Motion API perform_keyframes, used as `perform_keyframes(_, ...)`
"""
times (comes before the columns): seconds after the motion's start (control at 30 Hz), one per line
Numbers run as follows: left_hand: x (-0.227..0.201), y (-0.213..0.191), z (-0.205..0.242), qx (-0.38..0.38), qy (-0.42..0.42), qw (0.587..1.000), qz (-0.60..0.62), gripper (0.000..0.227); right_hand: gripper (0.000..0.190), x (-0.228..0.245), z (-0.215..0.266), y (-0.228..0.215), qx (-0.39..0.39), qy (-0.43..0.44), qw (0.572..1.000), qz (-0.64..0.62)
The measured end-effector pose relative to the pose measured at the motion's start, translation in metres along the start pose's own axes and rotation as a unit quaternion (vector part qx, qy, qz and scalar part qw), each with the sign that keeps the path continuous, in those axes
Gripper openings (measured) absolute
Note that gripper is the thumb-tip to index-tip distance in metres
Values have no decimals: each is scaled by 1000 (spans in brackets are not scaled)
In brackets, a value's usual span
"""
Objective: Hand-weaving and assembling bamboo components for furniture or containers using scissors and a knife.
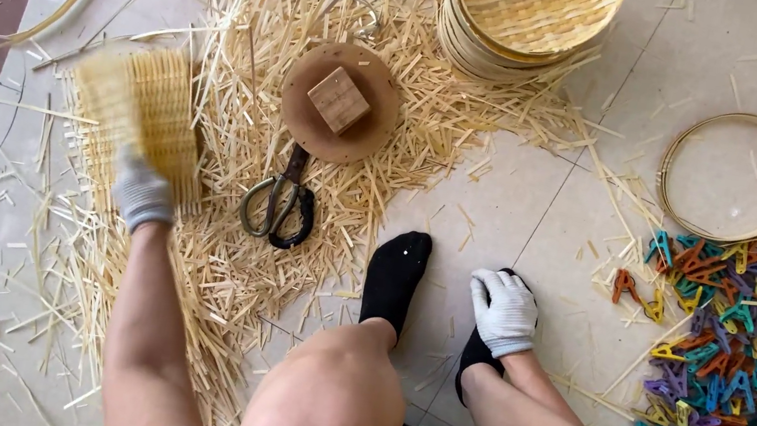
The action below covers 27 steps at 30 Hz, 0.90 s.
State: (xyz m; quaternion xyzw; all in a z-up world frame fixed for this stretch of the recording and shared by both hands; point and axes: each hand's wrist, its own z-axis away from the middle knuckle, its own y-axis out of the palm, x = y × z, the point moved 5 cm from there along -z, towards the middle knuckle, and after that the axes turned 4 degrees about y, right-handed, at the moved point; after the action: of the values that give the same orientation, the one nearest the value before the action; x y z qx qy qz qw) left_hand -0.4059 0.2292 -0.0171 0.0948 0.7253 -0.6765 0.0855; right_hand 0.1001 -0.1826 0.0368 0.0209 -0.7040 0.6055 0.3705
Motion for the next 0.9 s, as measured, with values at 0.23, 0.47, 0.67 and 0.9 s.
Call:
perform_keyframes(0.23,8,-133,47,-313,-44,949,-8,21,12,-18,-6,6,81,40,996,-17)
perform_keyframes(0.47,-240,-197,162,-394,319,862,-16,17,55,39,-72,-51,244,141,924,-260)
perform_keyframes(0.67,-411,-199,227,-75,655,738,146,38,85,127,-73,-147,181,-251,849,-428)
perform_keyframes(0.9,-444,-191,168,-19,567,770,290,25,52,-27,-43,-70,105,143,665,-726)
